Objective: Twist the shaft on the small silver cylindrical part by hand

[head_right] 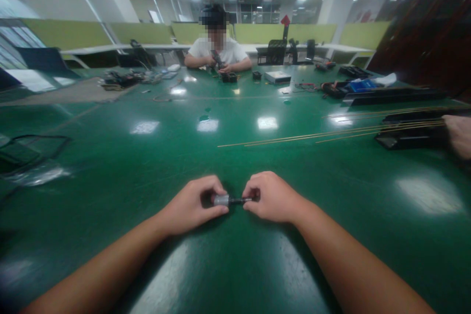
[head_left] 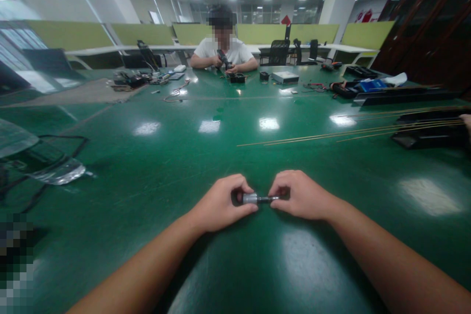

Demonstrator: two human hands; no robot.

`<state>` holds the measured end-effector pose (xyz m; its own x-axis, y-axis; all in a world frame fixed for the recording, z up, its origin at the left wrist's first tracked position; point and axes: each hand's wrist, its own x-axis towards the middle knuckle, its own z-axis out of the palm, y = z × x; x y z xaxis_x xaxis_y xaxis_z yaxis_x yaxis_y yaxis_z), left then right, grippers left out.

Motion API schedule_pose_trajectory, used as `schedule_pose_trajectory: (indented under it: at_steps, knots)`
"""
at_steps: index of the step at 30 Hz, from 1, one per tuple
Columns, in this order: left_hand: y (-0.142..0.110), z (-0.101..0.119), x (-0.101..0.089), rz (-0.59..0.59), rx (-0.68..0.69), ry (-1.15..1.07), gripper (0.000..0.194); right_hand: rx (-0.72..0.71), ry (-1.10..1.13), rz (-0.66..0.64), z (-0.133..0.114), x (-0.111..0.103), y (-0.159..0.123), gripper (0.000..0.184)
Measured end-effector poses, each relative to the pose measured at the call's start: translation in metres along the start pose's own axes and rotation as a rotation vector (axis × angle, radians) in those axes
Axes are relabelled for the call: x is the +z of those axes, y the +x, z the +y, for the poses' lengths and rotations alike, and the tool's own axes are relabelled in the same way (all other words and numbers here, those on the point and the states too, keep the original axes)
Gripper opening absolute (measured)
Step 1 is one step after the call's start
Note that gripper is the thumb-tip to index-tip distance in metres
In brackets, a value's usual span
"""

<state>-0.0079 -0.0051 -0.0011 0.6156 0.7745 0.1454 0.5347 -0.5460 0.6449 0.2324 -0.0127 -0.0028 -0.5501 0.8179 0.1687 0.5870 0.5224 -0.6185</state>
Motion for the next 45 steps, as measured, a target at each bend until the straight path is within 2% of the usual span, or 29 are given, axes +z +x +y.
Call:
schedule_pose_trajectory:
  at_steps: [29, 37, 45]
  knots:
    - [0.001, 0.002, -0.001, 0.006, 0.0, -0.012, 0.018, 0.079, 0.005, -0.069, 0.011, -0.015, -0.003, 0.008]
    - [0.0, -0.001, -0.001, 0.007, -0.007, -0.01, 0.019, 0.171, 0.052, -0.099, 0.019, -0.024, -0.005, 0.009]
    - [0.0, 0.001, 0.0, 0.0, -0.014, -0.007, 0.019, 0.129, 0.035, -0.101, 0.02, -0.024, -0.006, 0.008]
